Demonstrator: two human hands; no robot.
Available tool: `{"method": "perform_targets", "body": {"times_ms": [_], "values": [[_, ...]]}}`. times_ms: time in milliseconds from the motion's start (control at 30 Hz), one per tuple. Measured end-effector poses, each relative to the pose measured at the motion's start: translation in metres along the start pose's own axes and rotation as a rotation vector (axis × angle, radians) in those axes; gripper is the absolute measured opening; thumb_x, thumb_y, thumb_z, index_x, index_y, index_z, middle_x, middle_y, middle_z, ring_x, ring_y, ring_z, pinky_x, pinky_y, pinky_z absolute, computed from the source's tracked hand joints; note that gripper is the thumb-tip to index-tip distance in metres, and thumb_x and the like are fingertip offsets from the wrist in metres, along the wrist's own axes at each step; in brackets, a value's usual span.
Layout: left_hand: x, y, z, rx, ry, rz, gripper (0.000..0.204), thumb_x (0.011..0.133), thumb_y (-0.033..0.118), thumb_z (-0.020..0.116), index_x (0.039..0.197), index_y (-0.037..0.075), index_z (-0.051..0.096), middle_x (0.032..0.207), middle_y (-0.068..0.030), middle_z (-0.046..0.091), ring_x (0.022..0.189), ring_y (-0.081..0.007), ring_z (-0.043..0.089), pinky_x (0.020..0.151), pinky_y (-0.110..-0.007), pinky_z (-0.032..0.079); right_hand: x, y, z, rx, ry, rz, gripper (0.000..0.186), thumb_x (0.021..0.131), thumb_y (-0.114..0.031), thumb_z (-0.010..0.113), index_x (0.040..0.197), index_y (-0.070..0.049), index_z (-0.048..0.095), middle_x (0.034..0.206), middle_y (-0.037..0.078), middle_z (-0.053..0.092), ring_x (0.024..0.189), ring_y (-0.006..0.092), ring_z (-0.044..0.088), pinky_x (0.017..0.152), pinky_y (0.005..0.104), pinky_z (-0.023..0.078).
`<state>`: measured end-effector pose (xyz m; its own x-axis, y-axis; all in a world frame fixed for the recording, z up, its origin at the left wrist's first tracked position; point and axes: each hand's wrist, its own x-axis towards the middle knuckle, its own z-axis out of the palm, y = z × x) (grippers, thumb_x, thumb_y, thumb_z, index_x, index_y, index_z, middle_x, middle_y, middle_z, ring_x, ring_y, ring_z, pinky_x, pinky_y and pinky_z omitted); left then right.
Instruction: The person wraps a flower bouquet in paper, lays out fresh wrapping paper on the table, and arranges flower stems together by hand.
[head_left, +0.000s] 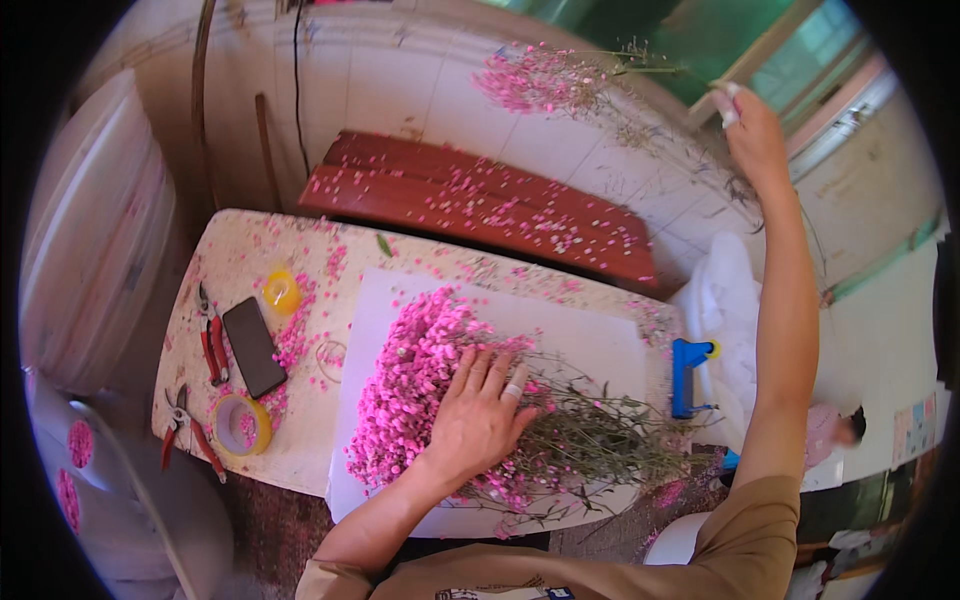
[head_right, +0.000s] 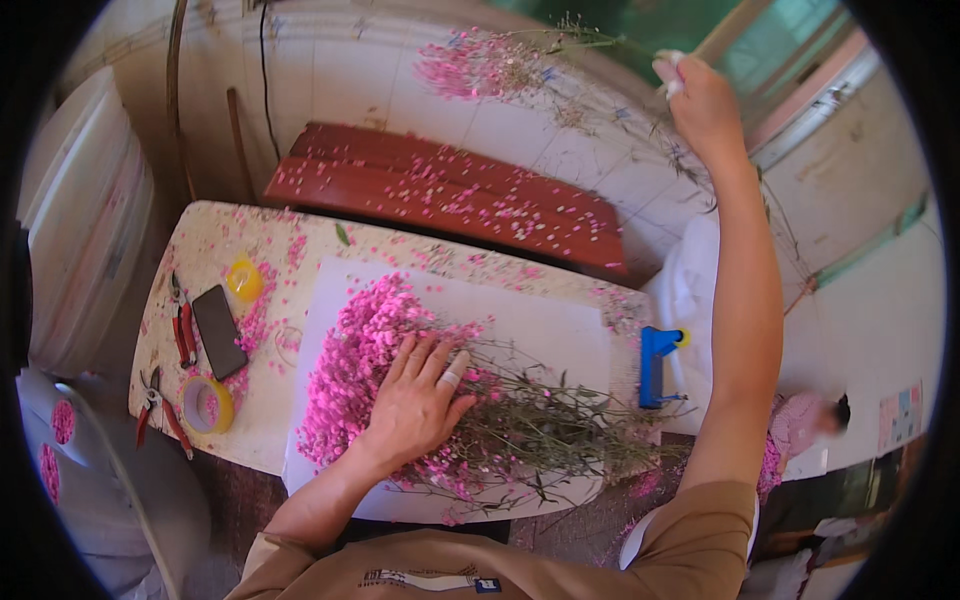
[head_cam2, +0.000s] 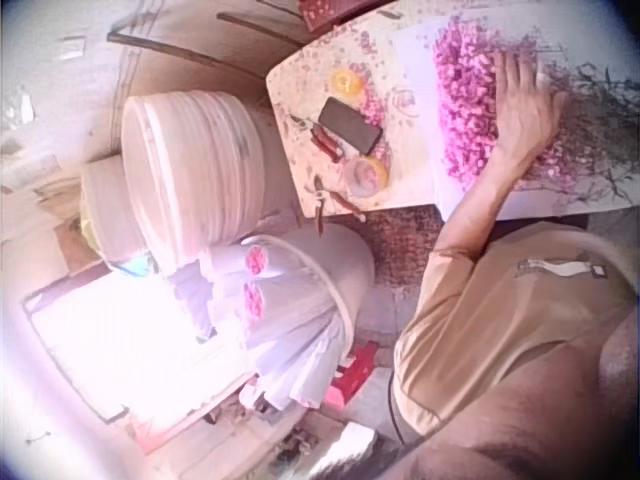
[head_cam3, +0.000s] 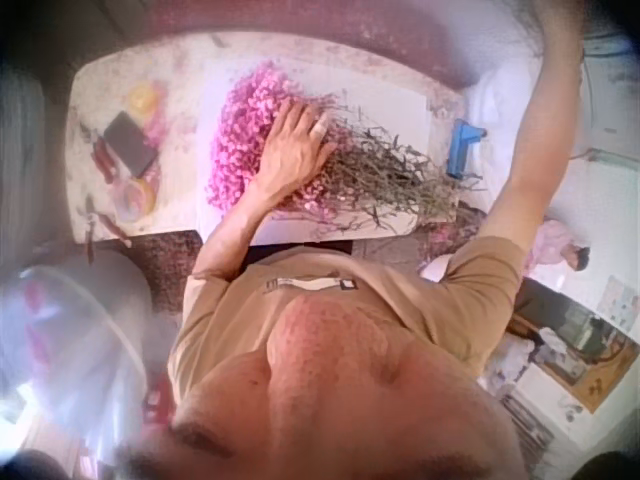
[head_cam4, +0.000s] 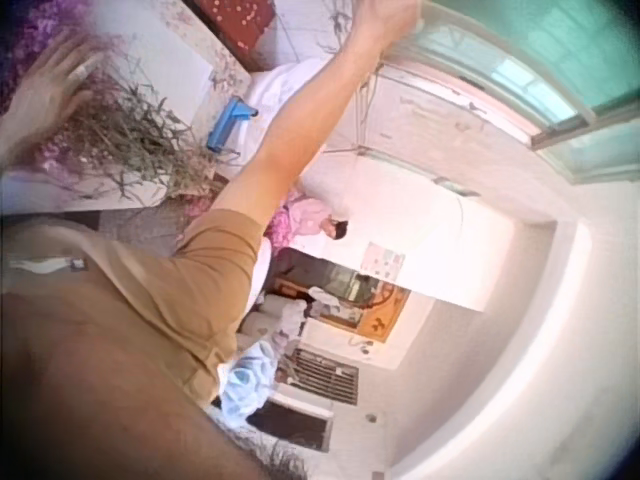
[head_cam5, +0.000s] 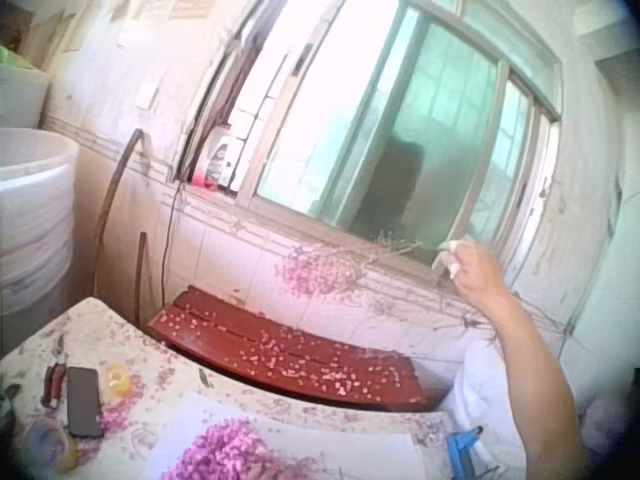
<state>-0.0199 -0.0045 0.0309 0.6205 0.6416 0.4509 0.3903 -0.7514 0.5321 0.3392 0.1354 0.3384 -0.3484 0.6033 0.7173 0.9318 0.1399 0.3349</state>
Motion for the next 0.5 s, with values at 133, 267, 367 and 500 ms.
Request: {"method": "perform_targets", "body": {"times_ms": [133, 267, 367, 500], "values": [[0.012, 0.032, -0.036, -0.037, 0.115, 0.163, 0.067, 0.091, 0.039, 0.071, 0.141, -0.002, 0.052, 0.140, -0.0238, 0.055, 0.136, -0.0442, 0.046, 0.120, -0.054, 0.028, -0.047, -0.036, -0.117, 0.361, -0.328, 0.728, 0.027, 0.101, -0.028, 0.058, 0.100, -0.005, 0.072, 0.065, 0.007, 0.059, 0.051, 0.0176, 0.058, 0.050, 0.0349, 0.046], [0.036, 0.076, -0.037, -0.758, -0.074, -0.002, 0.080, 0.090, 0.041, 0.075, 0.148, -0.004, 0.042, 0.150, -0.0263, 0.049, 0.143, -0.0406, 0.041, 0.119, -0.048, 0.031, -0.161, -0.057, -0.183, 0.772, -0.689, 0.984, 0.031, 0.103, -0.033, 0.061, 0.091, -0.006, 0.069, 0.062, 0.000, 0.054, 0.048, 0.0108, 0.052, 0.045, 0.0284, 0.045], [0.017, 0.031, -0.031, -1.339, -0.165, -0.252, 0.076, 0.090, 0.026, 0.076, 0.153, 0.004, 0.039, 0.155, -0.0202, 0.044, 0.140, -0.0317, 0.046, 0.113, -0.043, 0.041, -0.213, -0.102, -0.151, 0.730, -0.676, 0.515, 0.022, 0.097, -0.021, 0.057, 0.107, -0.004, 0.068, 0.075, 0.004, 0.065, 0.066, 0.0226, 0.062, 0.062, 0.0400, 0.051], [-0.002, 0.057, -0.056, -1.874, 0.188, -0.045, 0.089, 0.091, 0.031, 0.075, 0.162, 0.013, 0.024, 0.165, -0.0130, 0.031, 0.147, -0.0328, 0.038, 0.118, -0.053, 0.039, -0.235, -0.177, -0.145, 0.230, -0.611, 0.319, 0.009, 0.086, -0.015, 0.060, 0.092, -0.009, 0.065, 0.083, 0.015, 0.069, 0.084, 0.0380, 0.069, 0.067, 0.0534, 0.051]]}}
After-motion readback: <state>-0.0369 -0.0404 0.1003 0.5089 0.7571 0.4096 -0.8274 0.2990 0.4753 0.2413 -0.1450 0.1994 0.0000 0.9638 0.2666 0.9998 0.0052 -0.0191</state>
